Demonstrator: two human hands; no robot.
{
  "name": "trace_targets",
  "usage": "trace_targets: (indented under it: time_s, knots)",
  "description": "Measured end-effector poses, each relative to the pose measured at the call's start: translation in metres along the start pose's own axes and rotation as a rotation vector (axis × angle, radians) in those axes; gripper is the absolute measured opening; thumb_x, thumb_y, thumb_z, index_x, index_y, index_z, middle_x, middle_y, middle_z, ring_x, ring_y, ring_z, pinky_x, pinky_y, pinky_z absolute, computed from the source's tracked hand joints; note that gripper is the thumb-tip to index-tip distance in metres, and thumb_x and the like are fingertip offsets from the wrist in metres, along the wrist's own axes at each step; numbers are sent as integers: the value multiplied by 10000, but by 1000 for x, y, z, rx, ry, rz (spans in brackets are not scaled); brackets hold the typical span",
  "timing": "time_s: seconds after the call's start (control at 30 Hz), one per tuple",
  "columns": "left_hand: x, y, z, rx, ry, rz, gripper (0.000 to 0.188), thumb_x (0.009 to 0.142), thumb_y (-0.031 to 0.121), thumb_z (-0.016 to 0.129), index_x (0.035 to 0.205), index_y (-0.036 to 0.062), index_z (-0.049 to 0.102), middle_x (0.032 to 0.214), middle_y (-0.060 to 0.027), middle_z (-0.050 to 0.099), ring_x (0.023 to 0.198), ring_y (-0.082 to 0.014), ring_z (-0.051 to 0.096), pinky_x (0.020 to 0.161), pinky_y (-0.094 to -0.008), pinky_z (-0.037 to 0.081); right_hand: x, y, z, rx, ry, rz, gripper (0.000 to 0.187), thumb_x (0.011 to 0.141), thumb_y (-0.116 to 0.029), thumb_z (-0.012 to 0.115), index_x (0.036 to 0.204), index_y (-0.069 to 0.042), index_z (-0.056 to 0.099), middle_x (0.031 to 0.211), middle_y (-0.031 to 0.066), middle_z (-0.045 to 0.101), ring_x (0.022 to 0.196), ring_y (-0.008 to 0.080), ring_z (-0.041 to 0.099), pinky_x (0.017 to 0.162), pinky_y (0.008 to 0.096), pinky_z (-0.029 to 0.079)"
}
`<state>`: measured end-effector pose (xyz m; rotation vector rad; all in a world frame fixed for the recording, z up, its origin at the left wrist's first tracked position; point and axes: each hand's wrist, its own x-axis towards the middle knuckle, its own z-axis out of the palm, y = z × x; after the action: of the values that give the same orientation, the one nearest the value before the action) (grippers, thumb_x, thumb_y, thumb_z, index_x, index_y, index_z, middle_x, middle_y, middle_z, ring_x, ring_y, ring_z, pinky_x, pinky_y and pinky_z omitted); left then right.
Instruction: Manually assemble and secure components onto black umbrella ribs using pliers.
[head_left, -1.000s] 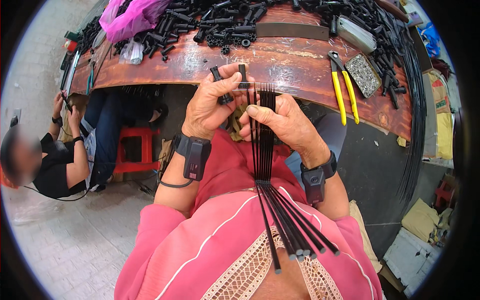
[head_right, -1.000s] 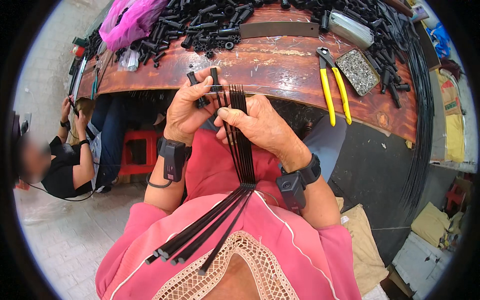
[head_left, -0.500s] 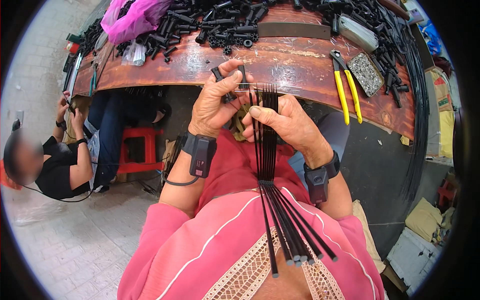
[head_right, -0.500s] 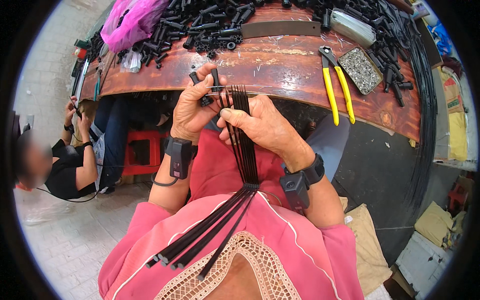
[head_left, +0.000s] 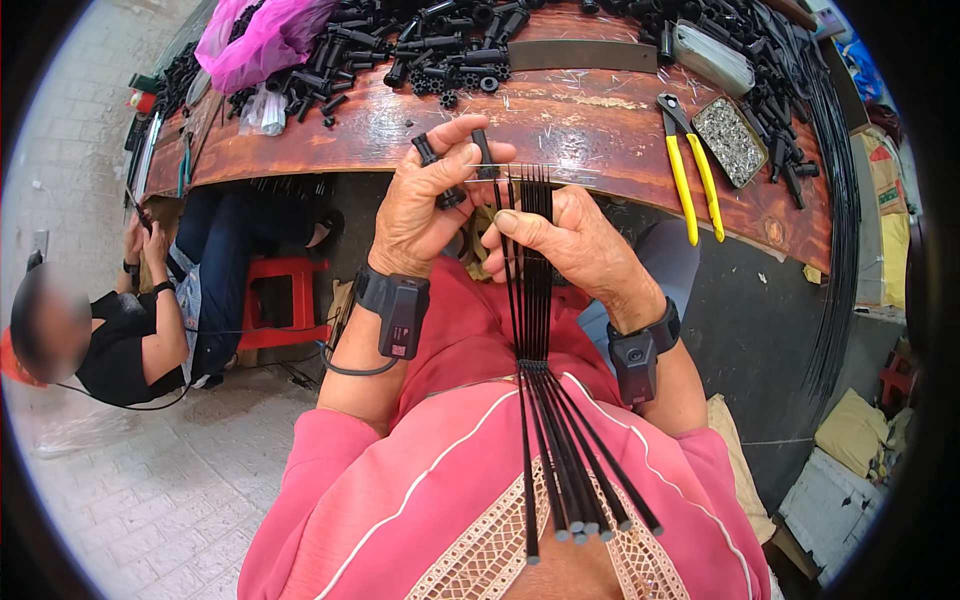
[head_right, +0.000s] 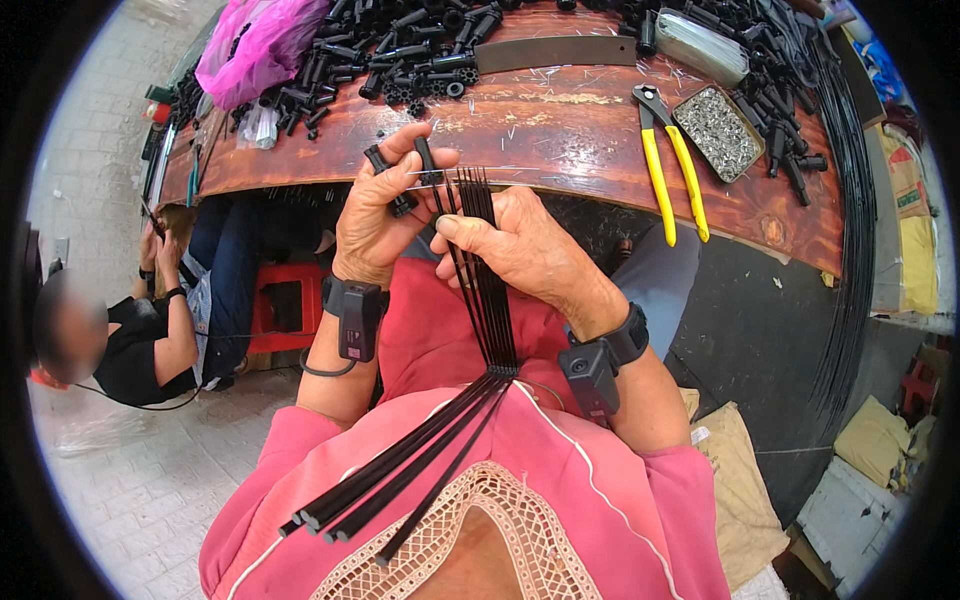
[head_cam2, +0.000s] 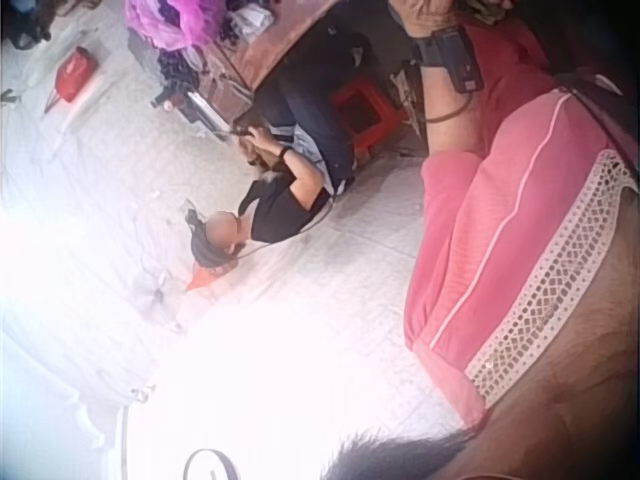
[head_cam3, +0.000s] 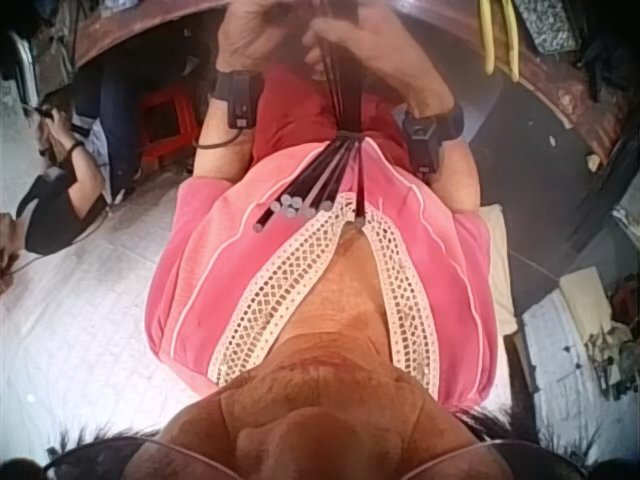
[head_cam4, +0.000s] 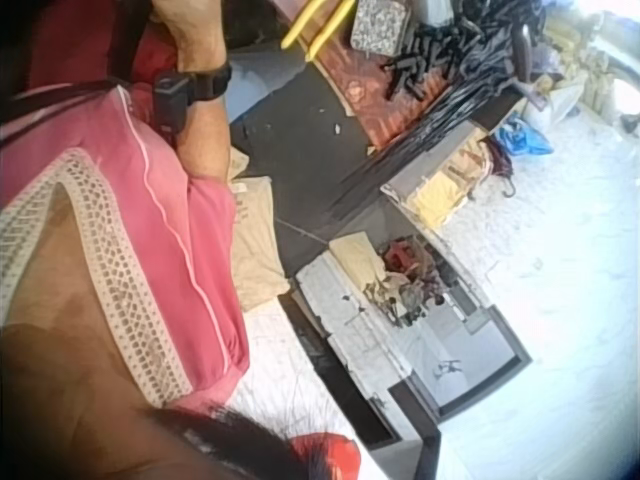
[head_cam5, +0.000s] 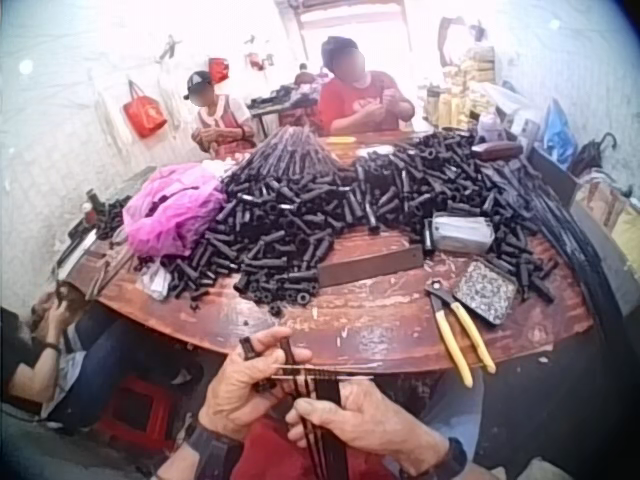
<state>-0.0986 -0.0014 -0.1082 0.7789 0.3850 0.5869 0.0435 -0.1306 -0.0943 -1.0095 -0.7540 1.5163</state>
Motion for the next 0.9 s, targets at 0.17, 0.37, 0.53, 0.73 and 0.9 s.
trace_targets:
  time_s: [0.17,0.37,0.53,0.73,0.9]
  knots:
    - [0,-2,0,37,-18,19,375,907,86,646,1267,33,554,1006,-115,657,859,-195,655,740,-320,571,2,4,-5,-35,-41,20,343,957,-213,592,1212,16,582,871,76,690,755,162,698,693,281,584]
    - [0,-2,-1,50,-15,21,409,886,64,661,1276,14,547,991,-96,655,876,-188,654,756,-330,576,3,6,-7,-56,-38,46,337,954,-210,597,1202,18,579,874,80,688,758,170,703,696,286,587]
    - [3,-4,-2,-11,-68,-3,410,876,38,659,1267,-9,544,994,-103,659,920,-201,663,779,-350,582,1,4,-1,-39,34,-17,287,919,-218,618,882,63,665,714,114,678,623,146,660,582,261,550]
    - [-3,-9,0,-53,15,23,400,872,-5,629,1263,-14,544,1047,-131,665,943,-221,667,810,-356,573,0,7,2,-37,106,-40,255,923,-195,610,868,49,660,725,93,666,639,144,660,586,266,553]
    - [-17,-2,8,10,-24,-18,428,872,-11,596,1294,-31,527,1115,-145,661,944,-220,666,781,-281,524,3,8,-7,-5,31,-46,237,956,-218,604,1038,0,644,866,54,681,754,144,686,680,272,571]
